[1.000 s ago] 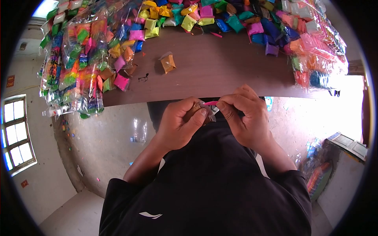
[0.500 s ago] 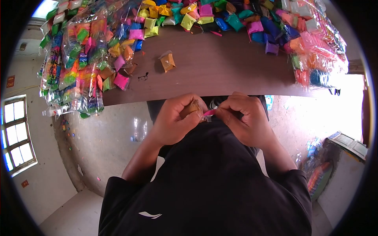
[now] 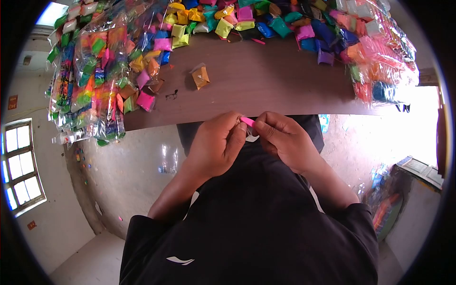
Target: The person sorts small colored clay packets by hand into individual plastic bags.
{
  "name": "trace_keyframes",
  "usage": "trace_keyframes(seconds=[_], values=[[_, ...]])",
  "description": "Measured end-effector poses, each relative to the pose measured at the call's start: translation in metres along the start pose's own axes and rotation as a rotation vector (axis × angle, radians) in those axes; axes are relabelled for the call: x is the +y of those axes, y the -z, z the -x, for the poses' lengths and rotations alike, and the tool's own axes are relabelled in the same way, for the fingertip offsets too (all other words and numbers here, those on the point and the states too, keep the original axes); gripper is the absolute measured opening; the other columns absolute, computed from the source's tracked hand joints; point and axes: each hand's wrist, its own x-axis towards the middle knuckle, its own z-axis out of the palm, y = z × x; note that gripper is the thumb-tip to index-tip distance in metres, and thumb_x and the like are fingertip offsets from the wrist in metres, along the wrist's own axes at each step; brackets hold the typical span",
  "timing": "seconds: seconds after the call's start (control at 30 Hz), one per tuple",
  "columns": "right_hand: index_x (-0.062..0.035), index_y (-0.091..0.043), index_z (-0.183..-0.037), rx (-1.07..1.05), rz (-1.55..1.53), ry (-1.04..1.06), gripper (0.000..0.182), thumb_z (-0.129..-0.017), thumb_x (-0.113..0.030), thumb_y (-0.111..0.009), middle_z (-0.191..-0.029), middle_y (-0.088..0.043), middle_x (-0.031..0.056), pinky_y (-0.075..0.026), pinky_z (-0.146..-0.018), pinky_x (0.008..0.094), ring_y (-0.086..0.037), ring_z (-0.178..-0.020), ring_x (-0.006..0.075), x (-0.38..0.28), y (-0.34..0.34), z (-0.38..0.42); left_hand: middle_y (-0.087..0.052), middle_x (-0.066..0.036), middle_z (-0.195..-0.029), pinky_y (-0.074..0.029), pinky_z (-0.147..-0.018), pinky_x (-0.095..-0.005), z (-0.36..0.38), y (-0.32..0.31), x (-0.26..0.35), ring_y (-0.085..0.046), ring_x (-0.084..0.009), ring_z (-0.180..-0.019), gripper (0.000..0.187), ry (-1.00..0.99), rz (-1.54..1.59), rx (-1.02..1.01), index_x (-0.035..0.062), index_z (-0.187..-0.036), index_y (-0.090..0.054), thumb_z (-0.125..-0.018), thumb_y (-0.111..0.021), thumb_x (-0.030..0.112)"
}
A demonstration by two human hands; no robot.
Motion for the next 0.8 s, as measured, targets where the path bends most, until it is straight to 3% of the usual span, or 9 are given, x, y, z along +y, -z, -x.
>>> trace_keyframes(seconds=[0.03,0.1,0.2,0.3,0.43,0.5,0.6,0.73,0.8], values=[[-0.0032,-0.061,-0.100,0.000,0.000,0.001,0.024,-0.110,-0.024,-0.056,-0.068,-0.045,-0.0060,-0.027,-0.051,0.0217,-0.038,-0.057,0.0025,0.000,0.000,-0.001,-0.055,-0.005,-0.067,-0.036,-0.054,-0.0302,0.000,0.001,0.000,-0.045,-0.0107,-0.058,0.016,-0.001,-0.001,-0.001,-0.0026,-0.096,-0.065,-0.102,-0.053,0.007],[-0.0045,-0.061,-0.100,-0.027,-0.092,-0.050,0.025,-0.110,-0.027,-0.055,-0.068,-0.042,-0.0074,-0.022,-0.050,0.0208,-0.034,-0.056,0.0016,-0.001,0.000,-0.002,-0.062,-0.017,-0.078,-0.047,-0.064,-0.0372,0.000,0.004,0.000,-0.061,-0.0334,-0.068,0.015,0.011,-0.105,-0.051,-0.0009,-0.095,-0.062,-0.103,-0.055,0.010],[-0.0048,-0.062,-0.100,-0.041,-0.053,-0.052,0.024,-0.110,-0.026,-0.055,-0.069,-0.044,-0.0073,-0.022,-0.049,0.0210,-0.034,-0.055,0.0016,0.004,0.003,-0.004,-0.062,-0.017,-0.078,-0.047,-0.064,-0.0397,-0.003,0.007,0.003,-0.061,-0.0372,-0.071,0.016,0.010,-0.078,-0.071,-0.0010,-0.093,-0.060,-0.103,-0.053,0.010],[-0.0054,-0.062,-0.099,-0.098,-0.161,-0.061,0.023,-0.109,-0.025,-0.056,-0.069,-0.043,-0.0075,-0.021,-0.048,0.0211,-0.033,-0.054,0.0018,0.007,0.007,-0.005,-0.057,-0.012,-0.069,-0.042,-0.061,-0.0352,0.000,0.006,0.000,-0.054,-0.0243,-0.062,0.020,0.053,0.025,-0.110,-0.0020,-0.092,-0.062,-0.103,-0.049,0.009],[-0.0066,-0.062,-0.099,-0.085,-0.248,-0.179,0.021,-0.109,-0.023,-0.054,-0.067,-0.040,-0.0076,-0.021,-0.047,0.0216,-0.031,-0.053,0.0033,0.010,0.010,-0.004,-0.057,-0.010,-0.069,-0.042,-0.060,-0.0340,0.001,0.004,-0.006,-0.053,-0.0196,-0.062,0.022,0.000,-0.027,-0.116,-0.0018,-0.092,-0.063,-0.104,-0.049,0.010],[-0.0059,-0.059,-0.099,-0.301,-0.660,-0.248,0.020,-0.110,-0.019,-0.049,-0.068,-0.038,-0.0074,-0.023,-0.048,0.0226,-0.030,-0.053,0.0042,0.022,0.018,-0.007,-0.059,-0.009,-0.071,-0.043,-0.062,-0.0336,0.002,0.005,-0.006,-0.054,-0.0158,-0.064,0.024,0.086,-0.025,-0.169,-0.0012,-0.092,-0.064,-0.104,-0.047,0.011],[-0.0067,-0.059,-0.099,-0.314,-0.803,-0.203,0.020,-0.110,-0.019,-0.046,-0.067,-0.036,-0.0074,-0.023,-0.049,0.0225,-0.029,-0.053,0.0047,0.032,0.011,-0.007,-0.062,-0.008,-0.073,-0.044,-0.063,-0.0326,0.002,0.005,-0.006,-0.055,-0.0142,-0.066,0.026,0.142,0.070,-0.122,-0.0013,-0.094,-0.066,-0.105,-0.046,0.012],[-0.0075,-0.059,-0.099,-0.240,-0.736,-0.105,0.020,-0.110,-0.018,-0.046,-0.067,-0.037,-0.0071,-0.023,-0.048,0.0230,-0.030,-0.053,0.0047,0.027,0.006,-0.003,-0.065,-0.008,-0.077,-0.045,-0.067,-0.0312,0.004,0.003,-0.010,-0.056,-0.0133,-0.069,0.027,0.153,0.199,-0.114,-0.0022,-0.096,-0.066,-0.105,-0.045,0.012],[-0.0092,-0.060,-0.096,-0.123,-0.475,-0.093,0.020,-0.110,-0.021,-0.050,-0.063,-0.034,-0.0085,-0.021,-0.047,0.0223,-0.027,-0.051,0.0038,0.026,0.006,0.000,-0.066,-0.009,-0.080,-0.046,-0.071,-0.0300,0.004,0.004,-0.010,-0.057,-0.0139,-0.072,0.027,0.166,0.199,-0.155,-0.0032,-0.096,-0.066,-0.105,-0.045,0.013]])
